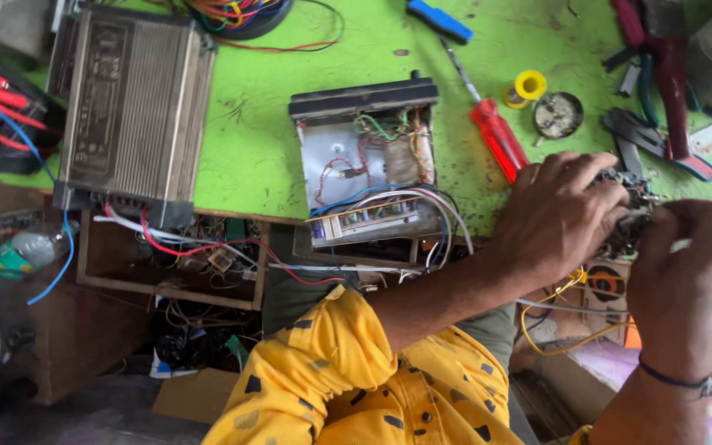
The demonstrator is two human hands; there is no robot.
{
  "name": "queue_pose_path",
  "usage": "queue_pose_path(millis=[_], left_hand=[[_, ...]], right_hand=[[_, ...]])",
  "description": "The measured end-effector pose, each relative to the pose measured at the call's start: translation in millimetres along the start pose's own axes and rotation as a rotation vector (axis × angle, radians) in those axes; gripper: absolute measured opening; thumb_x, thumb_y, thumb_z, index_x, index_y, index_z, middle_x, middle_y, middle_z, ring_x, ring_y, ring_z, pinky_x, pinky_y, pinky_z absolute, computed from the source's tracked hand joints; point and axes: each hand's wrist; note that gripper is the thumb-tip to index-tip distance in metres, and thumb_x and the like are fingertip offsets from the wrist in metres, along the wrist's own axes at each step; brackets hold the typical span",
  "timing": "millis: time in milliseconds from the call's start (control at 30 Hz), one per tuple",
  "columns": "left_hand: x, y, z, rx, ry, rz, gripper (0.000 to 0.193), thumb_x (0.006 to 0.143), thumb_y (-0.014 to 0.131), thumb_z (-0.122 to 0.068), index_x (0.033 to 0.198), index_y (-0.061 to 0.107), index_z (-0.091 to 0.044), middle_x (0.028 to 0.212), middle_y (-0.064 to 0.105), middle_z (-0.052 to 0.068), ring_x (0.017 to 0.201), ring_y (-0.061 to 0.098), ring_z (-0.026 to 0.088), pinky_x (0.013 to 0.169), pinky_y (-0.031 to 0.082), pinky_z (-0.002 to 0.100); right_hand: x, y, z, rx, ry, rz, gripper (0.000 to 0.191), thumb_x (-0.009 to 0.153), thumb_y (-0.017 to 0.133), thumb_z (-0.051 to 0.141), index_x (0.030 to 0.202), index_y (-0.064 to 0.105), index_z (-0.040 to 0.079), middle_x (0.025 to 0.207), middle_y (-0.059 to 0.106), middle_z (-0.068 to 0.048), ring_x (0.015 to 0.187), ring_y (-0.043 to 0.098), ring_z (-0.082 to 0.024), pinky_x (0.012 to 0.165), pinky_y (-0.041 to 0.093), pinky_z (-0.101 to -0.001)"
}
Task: The person works on an open electronic device, manipulating internal wires and components. They use a screwdriver to tighten connections and adjust parts within the device's casing. The person also handles a separate motor-like component and various small parts on the workbench.
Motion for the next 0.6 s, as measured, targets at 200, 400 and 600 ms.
queue_pose_path(millis=[200,400,600], left_hand=[[-3.9,-1.5,3.1,-0.055,-0.011,-0.014,0.030,0.092,0.069,-0.024,0.120,0.073,-0.017,0.146,0.058,0.007,0.133,0.054,0.026,0.112,0.045,0.045],[-19.5,-31.4,-6.2,-0.483,-0.073,-0.050,0.019,0.103,0.071,-0.020,0.121,0.073,-0.011,0.112,0.068,0.002,0.103,0.064,0.018,0.092,0.051,0.032],[-60.5,-102.6,20.2,-1.281,-0.385,0.047,0.016,0.100,0.071,-0.008,0.114,0.072,-0.003,0.115,0.068,0.003,0.106,0.066,0.010,0.095,0.056,0.026]], right_hand=[[-5.0,4.5,6.0,0.345,0.370,-0.102,0.006,0.114,0.063,0.000,0.112,0.065,-0.006,0.103,0.068,-0.012,0.087,0.062,-0.015,0.082,0.050,-0.0293],[-11.4,-6.5,38.2,1.113,0.385,-0.091,0.009,0.106,0.067,-0.011,0.111,0.066,-0.003,0.107,0.072,-0.008,0.093,0.067,-0.010,0.088,0.054,-0.0219],[-22.1,14.6,110.4,1.240,0.394,-0.109,0.032,0.094,0.071,-0.017,0.119,0.061,-0.001,0.108,0.072,-0.011,0.088,0.069,-0.012,0.080,0.055,-0.0236]])
Point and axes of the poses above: each hand's wrist, its own x-axis towards the middle knuckle, its own y-axis out of the palm, z = x × y
